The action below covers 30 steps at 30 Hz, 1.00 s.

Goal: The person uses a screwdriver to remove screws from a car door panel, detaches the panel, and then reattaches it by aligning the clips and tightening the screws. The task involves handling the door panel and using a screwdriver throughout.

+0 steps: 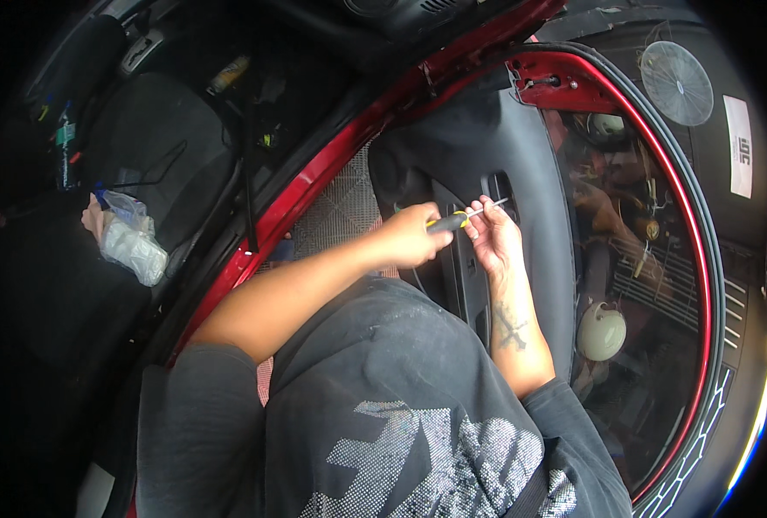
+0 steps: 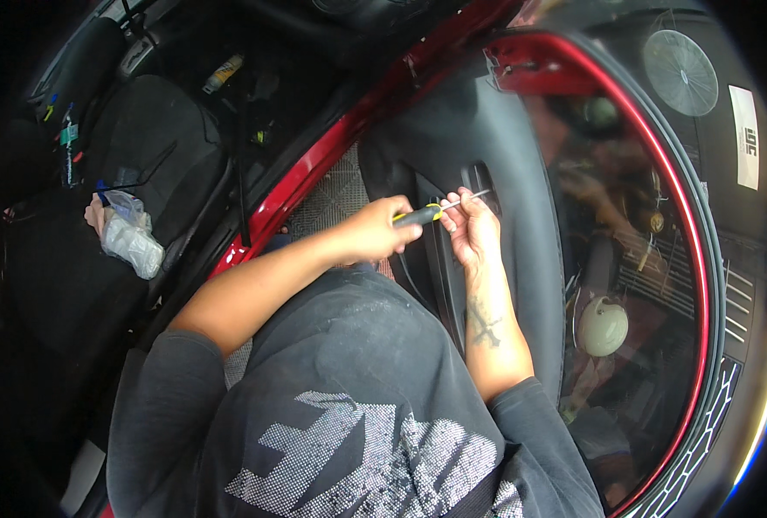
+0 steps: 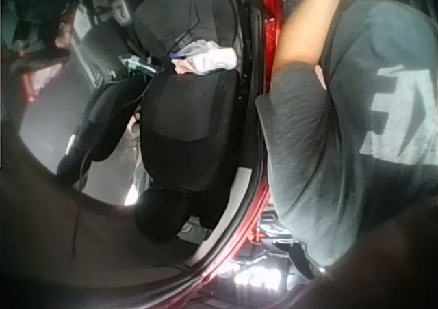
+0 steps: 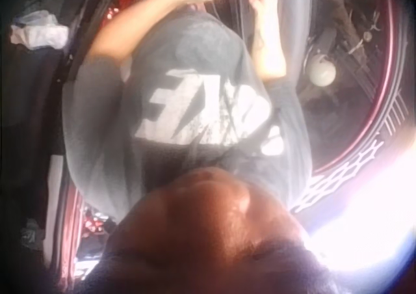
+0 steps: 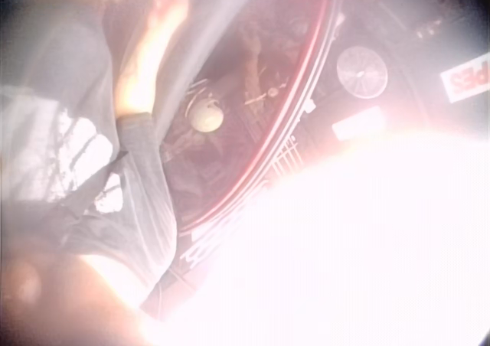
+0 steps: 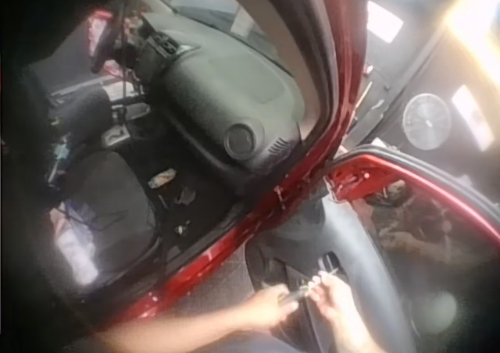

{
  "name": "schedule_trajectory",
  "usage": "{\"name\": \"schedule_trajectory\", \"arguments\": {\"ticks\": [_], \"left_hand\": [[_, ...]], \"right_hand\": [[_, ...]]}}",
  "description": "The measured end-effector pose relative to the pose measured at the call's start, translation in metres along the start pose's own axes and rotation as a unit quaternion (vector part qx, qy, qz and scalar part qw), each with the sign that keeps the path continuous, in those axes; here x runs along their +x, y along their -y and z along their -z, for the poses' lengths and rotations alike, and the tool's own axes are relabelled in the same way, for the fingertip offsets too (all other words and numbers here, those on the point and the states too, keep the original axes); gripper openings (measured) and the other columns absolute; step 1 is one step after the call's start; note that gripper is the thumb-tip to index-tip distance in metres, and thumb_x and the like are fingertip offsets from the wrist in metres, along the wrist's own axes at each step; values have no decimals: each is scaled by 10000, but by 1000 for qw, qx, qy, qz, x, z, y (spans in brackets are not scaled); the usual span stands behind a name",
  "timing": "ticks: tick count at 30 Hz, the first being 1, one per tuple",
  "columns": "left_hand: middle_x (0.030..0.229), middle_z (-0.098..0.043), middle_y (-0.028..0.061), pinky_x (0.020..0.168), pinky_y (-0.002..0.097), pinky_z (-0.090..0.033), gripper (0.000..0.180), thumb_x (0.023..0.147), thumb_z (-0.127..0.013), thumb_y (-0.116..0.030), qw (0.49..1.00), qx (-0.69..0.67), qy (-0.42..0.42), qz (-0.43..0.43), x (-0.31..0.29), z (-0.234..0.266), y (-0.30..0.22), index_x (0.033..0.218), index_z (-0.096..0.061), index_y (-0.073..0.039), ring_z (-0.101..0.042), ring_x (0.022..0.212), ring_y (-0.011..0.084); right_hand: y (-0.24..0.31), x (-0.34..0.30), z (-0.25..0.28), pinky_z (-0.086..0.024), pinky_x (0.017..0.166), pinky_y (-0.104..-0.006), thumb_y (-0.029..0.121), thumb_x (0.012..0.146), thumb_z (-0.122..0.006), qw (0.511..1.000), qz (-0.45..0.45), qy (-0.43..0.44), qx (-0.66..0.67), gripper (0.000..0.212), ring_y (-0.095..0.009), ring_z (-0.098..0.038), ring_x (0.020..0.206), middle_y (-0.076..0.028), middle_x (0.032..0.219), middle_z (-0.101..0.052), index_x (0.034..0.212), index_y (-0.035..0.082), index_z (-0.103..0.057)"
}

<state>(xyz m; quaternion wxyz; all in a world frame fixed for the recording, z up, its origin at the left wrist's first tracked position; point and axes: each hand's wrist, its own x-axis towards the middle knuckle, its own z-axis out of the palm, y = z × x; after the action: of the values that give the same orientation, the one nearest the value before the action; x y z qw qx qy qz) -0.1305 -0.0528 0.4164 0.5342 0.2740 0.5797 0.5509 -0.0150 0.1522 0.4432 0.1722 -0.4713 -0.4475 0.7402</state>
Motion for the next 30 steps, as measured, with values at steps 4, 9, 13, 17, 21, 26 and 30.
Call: {"name": "schedule_trajectory", "arguments": {"ticks": [4,9,13,17,21,26,30], "left_hand": [[879,-610,112,616,412,-605,460,884,-764,-209,774,487,-236,-331,-13,-9,12,1281,-574,-73,-701,709,274],[1038,-695,167,563,299,-587,757,976,-733,-484,981,-181,-69,18,-17,4,0,1501,-464,-10,-698,709,173],[935,-696,112,519,303,-566,347,1081,-584,-348,900,-378,172,130,-4,16,15,1283,-578,-67,-687,632,169],[927,-594,122,622,422,-596,394,858,-706,-153,770,502,-248,-305,-19,-10,4,1244,-628,-153,-701,794,305],[1033,-628,105,691,402,-605,514,876,-764,-276,851,332,-242,-329,-25,-2,4,1347,-601,-154,-703,946,282],[914,-662,111,618,319,-587,435,1030,-682,-394,944,-307,46,113,-17,15,8,1314,-558,-90,-674,664,183],[956,-651,114,546,391,-568,308,950,-707,-162,874,302,-271,-266,-5,-17,40,1227,-582,-121,-690,731,243]], "right_hand": [[-1,-2,5,-644,801,-383,130,1073,-572,1000,-5,-13,19,280,-273,-740,955,-166,1123,-698,1293,-43,-565],[-4,2,8,-644,815,-390,149,1075,-572,999,3,-17,29,302,-290,-734,985,-171,1141,-694,1307,-44,-558],[-2,-3,6,-637,825,-397,158,1077,-569,1000,7,-22,22,307,-293,-730,1006,-173,1147,-693,1314,-37,-553],[2,-2,-2,-629,849,-392,149,1089,-545,1000,-2,-16,21,218,-270,-718,1021,-126,1135,-706,1257,14,-583],[0,3,6,-638,818,-387,155,1090,-540,999,2,-41,31,213,-271,-736,991,-126,1130,-712,1248,19,-582],[-2,2,7,-640,790,-412,172,1080,-568,999,14,-44,26,237,-285,-742,970,-169,1164,-707,1248,5,-570],[3,-8,-9,-641,774,-411,190,1073,-593,998,-11,-11,-55,233,-269,-751,907,-159,1132,-721,1229,18,-578]]}}
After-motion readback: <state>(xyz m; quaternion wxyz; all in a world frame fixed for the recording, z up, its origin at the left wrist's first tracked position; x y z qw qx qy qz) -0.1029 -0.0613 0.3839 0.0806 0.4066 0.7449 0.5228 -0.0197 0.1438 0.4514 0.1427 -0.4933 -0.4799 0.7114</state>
